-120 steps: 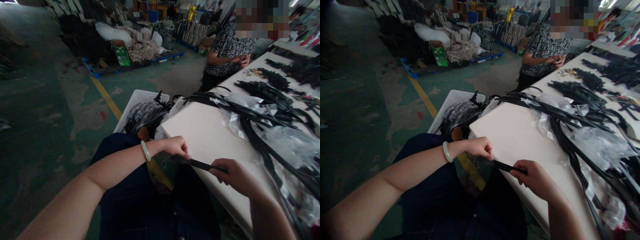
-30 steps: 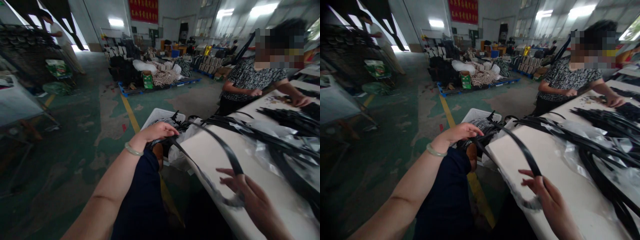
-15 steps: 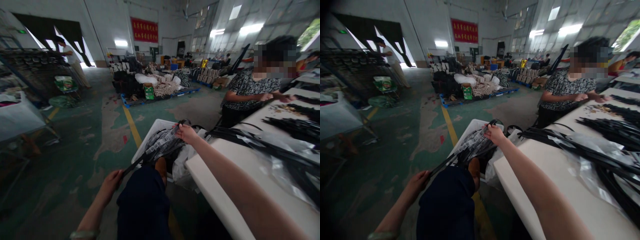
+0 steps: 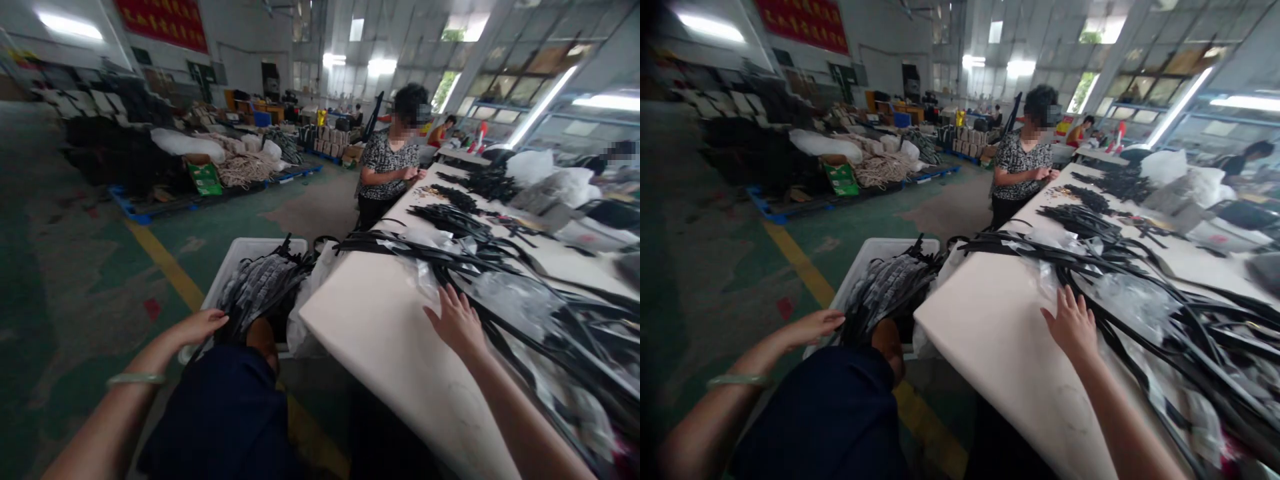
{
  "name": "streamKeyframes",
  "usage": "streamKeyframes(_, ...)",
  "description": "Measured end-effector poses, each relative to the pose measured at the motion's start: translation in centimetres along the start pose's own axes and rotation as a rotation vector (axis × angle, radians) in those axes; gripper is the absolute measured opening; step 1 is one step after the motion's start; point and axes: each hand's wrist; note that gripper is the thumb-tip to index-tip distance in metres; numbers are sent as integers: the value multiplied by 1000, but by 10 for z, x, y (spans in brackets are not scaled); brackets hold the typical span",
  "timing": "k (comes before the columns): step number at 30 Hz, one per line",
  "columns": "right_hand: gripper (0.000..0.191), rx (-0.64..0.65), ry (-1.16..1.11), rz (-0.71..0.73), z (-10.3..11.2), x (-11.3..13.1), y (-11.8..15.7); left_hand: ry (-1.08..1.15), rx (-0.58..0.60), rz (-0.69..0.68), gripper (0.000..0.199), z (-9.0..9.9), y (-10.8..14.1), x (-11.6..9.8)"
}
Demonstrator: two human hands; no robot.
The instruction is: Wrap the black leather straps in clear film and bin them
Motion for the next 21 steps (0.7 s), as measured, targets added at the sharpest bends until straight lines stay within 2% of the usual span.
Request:
streamKeyframes(2, 58, 102, 51, 7, -10, -51, 19, -84, 156, -111, 72, -3, 0, -38)
streamKeyframes(4, 56, 152, 69, 46, -15, -65, 38, -207, 225, -270, 67, -15, 4, -86)
streamKeyframes(7, 57, 145, 98, 118, -9, -39, 67, -388, 228, -482, 54, -54, 27, -159)
streamKeyframes(10, 56, 69, 35, 256, 6, -3, 99, -470, 259, -690, 42, -112, 67, -204)
streamKeyframes(12, 54, -28, -60, 341, 13, 9, 119, -484, 325, -843, 42, -157, 92, -216)
streamKeyframes(13, 54, -87, -104, 353, 14, 11, 126, -468, 312, -924, 46, -178, 102, -219)
streamKeyframes(16, 50, -186, -138, 428, 6, 10, 134, -449, 113, -1143, 65, -233, 112, -217)
streamKeyframes(18, 52, -203, -91, 524, -5, 12, 136, -542, 61, -1267, 68, -256, 105, -209)
streamKeyframes(21, 69, -250, -35, 608, -18, 18, 146, -658, 126, -1329, 58, -272, 85, -194)
Point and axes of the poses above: each hand's wrist, its own y-axis away from the middle knuckle, its own z-axis out of the back of the hand, x = y × z, and after that the axes turned 13 degrees about y, right-handed
